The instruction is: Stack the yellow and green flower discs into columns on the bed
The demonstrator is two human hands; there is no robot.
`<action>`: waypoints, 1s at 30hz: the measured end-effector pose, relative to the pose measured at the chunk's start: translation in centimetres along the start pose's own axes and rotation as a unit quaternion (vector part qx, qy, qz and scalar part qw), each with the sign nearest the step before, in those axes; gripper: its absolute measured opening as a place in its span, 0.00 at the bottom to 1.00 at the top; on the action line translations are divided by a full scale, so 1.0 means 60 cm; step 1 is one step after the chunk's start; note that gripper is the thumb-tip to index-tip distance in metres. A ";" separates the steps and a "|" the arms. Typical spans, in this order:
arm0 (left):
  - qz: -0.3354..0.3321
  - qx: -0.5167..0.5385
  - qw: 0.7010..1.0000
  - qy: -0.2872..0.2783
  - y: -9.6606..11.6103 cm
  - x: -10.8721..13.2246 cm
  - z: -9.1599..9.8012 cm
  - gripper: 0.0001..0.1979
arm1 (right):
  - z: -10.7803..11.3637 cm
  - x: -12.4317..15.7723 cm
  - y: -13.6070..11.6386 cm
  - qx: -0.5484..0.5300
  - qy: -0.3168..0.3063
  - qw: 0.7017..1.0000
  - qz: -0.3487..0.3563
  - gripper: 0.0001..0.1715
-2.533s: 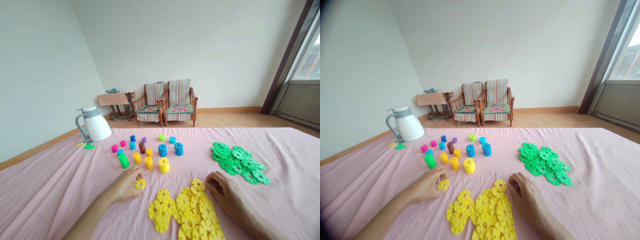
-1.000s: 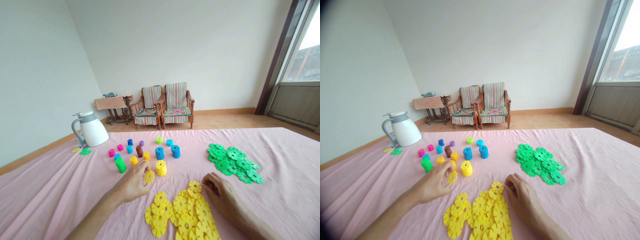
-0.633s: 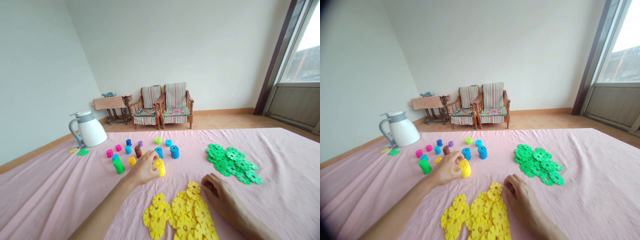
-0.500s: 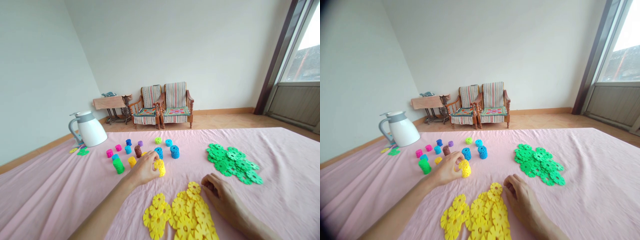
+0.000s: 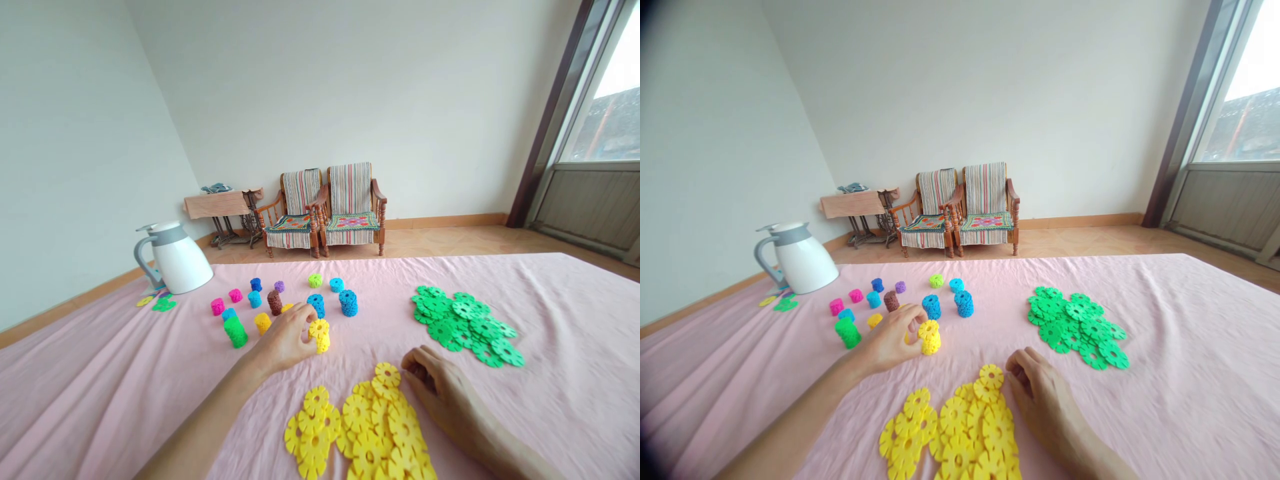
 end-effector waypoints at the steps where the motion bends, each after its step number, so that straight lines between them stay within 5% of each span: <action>1: -0.001 0.000 1.000 0.004 0.000 0.003 0.002 0.14 | 0.000 0.000 0.000 0.000 0.000 1.000 0.000 0.09; 7: 0.031 -0.010 0.998 0.059 -0.011 0.036 0.007 0.13 | 0.001 0.000 -0.001 0.004 0.005 1.000 0.000 0.08; 19: 0.046 -0.019 0.997 0.061 -0.039 0.058 -0.065 0.13 | -0.008 -0.012 -0.006 0.022 -0.026 0.999 -0.029 0.07; 26: 0.040 -0.011 0.998 0.049 -0.043 0.055 -0.075 0.13 | -0.029 -0.081 -0.104 0.112 -0.049 0.989 0.083 0.14; 30: 0.034 -0.012 0.998 0.042 -0.040 0.058 -0.077 0.13 | -0.044 -0.134 -0.145 0.145 -0.091 0.983 0.063 0.18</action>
Point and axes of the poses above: each hand's wrist, its own x-axis away from the middle knuckle, its own z-axis out of the back of the hand, y = z × x, the point moved 8 cm from there along -x, towards the middle knuckle, and after that the axes turned 14 degrees about -y, right-handed, at the moved point
